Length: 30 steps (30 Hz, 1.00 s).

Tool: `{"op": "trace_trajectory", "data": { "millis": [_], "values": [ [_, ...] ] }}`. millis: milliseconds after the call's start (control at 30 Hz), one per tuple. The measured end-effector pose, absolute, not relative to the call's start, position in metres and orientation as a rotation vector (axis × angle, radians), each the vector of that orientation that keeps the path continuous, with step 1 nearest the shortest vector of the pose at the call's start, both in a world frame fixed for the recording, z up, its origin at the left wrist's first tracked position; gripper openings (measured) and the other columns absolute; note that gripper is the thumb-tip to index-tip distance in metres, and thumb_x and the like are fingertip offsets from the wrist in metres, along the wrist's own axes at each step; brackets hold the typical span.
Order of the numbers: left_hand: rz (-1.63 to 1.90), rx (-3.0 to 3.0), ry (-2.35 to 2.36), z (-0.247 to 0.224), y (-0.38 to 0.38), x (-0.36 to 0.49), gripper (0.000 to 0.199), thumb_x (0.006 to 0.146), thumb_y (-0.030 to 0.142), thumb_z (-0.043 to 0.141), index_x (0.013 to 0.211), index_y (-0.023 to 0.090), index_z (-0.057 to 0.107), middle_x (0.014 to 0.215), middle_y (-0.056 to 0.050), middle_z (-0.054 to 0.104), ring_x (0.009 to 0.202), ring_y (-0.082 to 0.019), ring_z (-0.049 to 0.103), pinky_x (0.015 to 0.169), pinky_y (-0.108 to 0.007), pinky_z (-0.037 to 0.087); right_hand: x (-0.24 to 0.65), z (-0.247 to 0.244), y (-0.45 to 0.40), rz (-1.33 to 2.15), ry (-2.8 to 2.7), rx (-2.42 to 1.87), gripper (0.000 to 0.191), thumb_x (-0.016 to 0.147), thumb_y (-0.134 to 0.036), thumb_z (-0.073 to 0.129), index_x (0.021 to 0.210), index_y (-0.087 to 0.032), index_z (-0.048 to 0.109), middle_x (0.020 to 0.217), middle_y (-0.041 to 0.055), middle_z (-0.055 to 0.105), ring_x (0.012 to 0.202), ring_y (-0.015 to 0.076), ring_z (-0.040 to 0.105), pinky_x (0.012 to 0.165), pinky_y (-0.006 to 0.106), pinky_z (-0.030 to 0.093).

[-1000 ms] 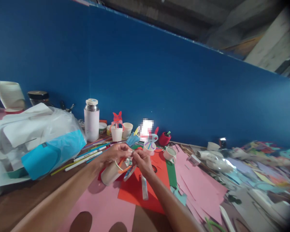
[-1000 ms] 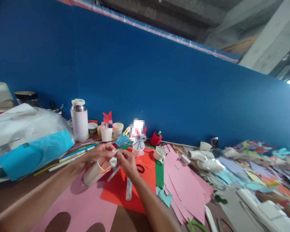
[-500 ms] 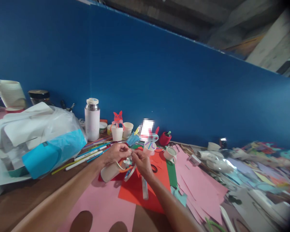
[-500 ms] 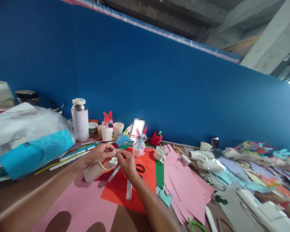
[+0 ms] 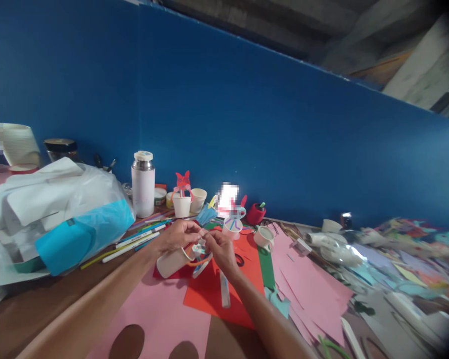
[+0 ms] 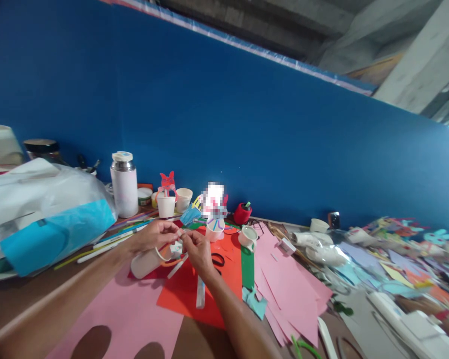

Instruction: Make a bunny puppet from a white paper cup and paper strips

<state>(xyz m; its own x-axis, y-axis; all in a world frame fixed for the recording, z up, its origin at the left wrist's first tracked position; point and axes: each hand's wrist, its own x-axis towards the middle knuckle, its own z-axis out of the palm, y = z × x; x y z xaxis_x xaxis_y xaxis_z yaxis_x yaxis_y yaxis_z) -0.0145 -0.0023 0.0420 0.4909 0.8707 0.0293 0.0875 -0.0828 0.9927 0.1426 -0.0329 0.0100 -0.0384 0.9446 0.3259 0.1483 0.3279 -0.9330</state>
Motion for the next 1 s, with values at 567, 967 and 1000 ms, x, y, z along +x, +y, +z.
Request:
{"op": "trace_trajectory", "data": {
  "millis": [567, 967, 1000],
  "values": [
    [0.899, 1.572, 0.947, 0.046, -0.008, -0.01, 0.025, 0.065, 0.035, 0.062, 0.072, 0.012, 0.063, 0.059, -0.001, 0.06, 0.055, -0.012, 0.052, 0.052, -0.022, 0.037, 0.14, 0.003, -0.036, 0.623, -1.588, -1.133, 0.039, 0.085, -0.037, 0.04, 0.053, -0.018, 0.051, 0.048, -0.0018, 0.051, 0.047, 0.0104, 0.044, 0.051, 0.022, 0.032],
    [0.882, 1.808, 1.1, 0.039, -0.005, -0.011, 0.028, 0.065, 0.039, 0.056, 0.074, 0.014, 0.065, 0.065, -0.002, 0.065, 0.061, -0.016, 0.058, 0.055, -0.023, 0.04, 0.14, -0.012, -0.034, 0.576, -1.591, -1.198, 0.042, 0.088, -0.039, 0.031, 0.061, -0.016, 0.054, 0.055, 0.0008, 0.051, 0.051, 0.0111, 0.045, 0.05, 0.021, 0.033],
    [0.886, 1.847, 1.116, 0.039, -0.005, -0.011, 0.028, 0.066, 0.04, 0.055, 0.074, 0.014, 0.065, 0.065, -0.002, 0.065, 0.06, -0.016, 0.057, 0.054, -0.023, 0.04, 0.14, -0.013, -0.033, 0.567, -1.596, -1.194, 0.041, 0.088, -0.04, 0.032, 0.063, -0.016, 0.055, 0.055, 0.0006, 0.051, 0.052, 0.0112, 0.045, 0.049, 0.021, 0.032]
  ]
}}
